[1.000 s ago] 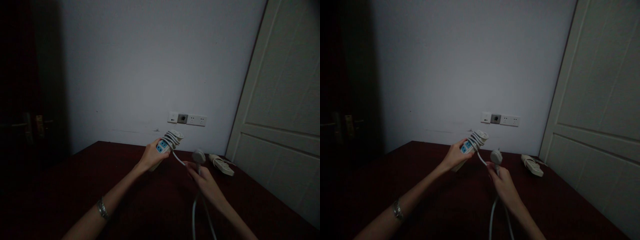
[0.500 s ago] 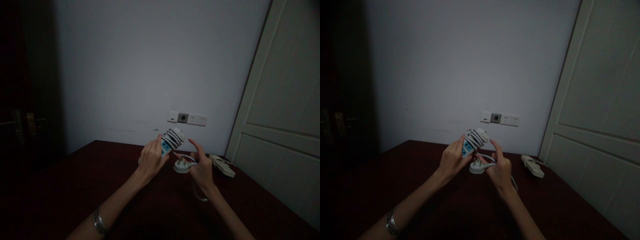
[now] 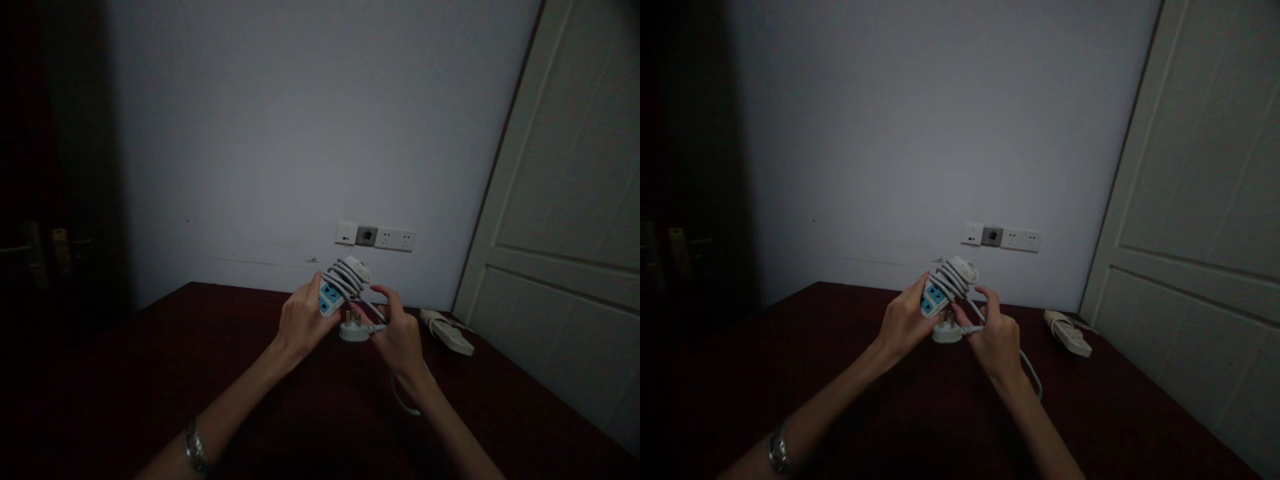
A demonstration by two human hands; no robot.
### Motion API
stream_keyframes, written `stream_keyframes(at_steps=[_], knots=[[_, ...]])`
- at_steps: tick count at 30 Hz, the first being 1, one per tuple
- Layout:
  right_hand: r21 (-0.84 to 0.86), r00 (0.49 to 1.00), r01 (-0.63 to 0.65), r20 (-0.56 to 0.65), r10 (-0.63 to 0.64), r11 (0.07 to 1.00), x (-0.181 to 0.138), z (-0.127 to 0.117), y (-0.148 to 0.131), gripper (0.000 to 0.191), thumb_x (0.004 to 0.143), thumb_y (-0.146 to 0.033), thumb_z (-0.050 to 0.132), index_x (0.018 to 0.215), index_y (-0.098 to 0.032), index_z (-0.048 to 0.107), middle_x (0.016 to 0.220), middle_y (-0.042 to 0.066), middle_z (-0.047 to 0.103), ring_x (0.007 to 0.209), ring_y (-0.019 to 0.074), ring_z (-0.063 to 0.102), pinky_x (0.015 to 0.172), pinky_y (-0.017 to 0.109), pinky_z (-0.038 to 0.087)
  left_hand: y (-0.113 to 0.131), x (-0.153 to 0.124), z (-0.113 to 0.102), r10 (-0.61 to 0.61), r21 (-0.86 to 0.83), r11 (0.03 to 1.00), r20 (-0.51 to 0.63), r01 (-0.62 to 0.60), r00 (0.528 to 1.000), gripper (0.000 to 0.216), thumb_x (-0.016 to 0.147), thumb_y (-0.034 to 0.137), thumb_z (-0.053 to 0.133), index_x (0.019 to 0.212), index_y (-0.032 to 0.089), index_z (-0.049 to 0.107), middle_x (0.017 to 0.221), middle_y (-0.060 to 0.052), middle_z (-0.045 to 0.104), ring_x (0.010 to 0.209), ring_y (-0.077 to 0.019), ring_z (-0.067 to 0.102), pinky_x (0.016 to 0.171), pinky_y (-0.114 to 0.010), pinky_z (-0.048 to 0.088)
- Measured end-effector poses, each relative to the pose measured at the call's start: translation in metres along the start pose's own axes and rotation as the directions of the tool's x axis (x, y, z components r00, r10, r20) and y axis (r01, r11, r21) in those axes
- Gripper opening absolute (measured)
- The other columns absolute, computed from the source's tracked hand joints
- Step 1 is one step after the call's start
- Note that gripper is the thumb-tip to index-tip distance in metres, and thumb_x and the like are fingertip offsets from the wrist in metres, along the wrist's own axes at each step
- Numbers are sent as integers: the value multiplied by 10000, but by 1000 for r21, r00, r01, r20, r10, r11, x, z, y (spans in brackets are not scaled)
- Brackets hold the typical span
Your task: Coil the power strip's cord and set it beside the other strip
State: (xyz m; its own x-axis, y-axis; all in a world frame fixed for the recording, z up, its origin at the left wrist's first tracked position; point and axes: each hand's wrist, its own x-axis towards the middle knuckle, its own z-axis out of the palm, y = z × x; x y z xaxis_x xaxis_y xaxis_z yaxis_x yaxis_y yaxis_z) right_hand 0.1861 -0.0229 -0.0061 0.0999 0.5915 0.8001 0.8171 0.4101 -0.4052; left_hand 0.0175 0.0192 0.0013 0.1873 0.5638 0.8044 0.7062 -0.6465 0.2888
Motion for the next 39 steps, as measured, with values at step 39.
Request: stream_keyframes(at_steps=[39], knots=[[33, 812, -6, 583, -14, 999, -23, -62, -30, 297, 867, -293, 419, 797, -204, 694, 761, 66, 693, 681, 203, 611, 613, 286, 389, -7, 4, 0, 62, -388, 905, 525, 174, 849, 405, 638, 288, 634, 1022, 160, 616, 831, -30, 664, 702, -162, 594, 610, -240, 445]])
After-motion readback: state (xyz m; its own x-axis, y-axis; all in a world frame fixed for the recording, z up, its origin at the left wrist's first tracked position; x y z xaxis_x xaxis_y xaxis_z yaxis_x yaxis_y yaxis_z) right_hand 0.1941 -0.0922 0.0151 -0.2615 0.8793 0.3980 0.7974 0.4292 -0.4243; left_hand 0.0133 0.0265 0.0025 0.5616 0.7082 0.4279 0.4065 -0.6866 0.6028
